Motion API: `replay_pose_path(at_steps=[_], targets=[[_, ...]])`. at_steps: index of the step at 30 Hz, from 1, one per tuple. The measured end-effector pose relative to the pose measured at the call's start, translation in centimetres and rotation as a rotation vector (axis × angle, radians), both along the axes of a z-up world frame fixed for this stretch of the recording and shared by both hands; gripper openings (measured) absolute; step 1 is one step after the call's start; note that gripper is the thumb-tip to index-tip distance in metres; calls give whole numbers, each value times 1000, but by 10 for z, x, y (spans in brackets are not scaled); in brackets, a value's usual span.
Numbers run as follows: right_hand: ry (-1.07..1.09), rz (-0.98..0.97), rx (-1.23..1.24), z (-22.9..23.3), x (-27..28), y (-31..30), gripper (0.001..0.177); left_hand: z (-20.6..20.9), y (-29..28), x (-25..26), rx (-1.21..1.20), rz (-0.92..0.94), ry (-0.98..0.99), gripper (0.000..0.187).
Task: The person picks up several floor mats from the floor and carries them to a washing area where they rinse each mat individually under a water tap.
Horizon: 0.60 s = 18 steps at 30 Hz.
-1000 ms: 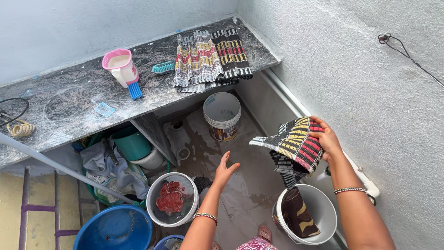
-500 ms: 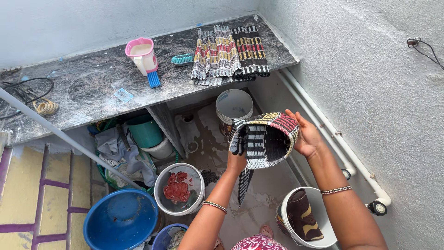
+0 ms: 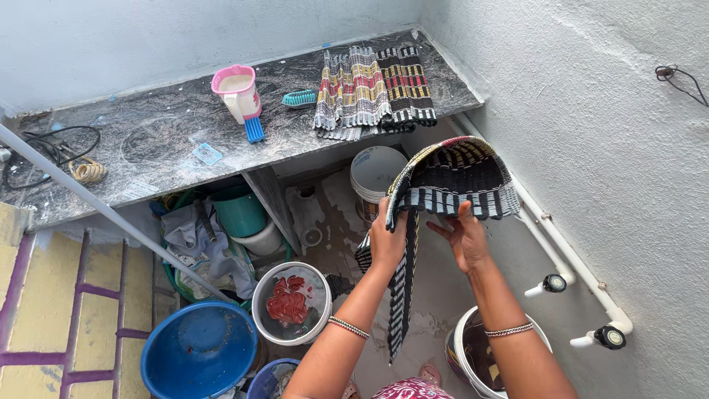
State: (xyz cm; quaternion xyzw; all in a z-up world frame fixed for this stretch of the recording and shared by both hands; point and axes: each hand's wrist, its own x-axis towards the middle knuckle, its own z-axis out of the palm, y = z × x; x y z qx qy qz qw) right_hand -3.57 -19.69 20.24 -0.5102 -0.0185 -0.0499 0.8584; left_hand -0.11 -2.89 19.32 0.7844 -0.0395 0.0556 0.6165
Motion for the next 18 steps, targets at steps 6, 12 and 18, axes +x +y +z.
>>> replay_pose_path(at_steps=[6, 12, 18], targets=[[281, -360, 82, -18, 30, -55, 54, -16, 4, -17, 259, -322, -278, 53], [298, -484, -348, -32, 23, -51, 55, -52, 14, 19, 237, -232, 253, 71], [83, -112, -788, -35, 6, 13, 77, -59, -14, 17, 100, -256, 174, 67]])
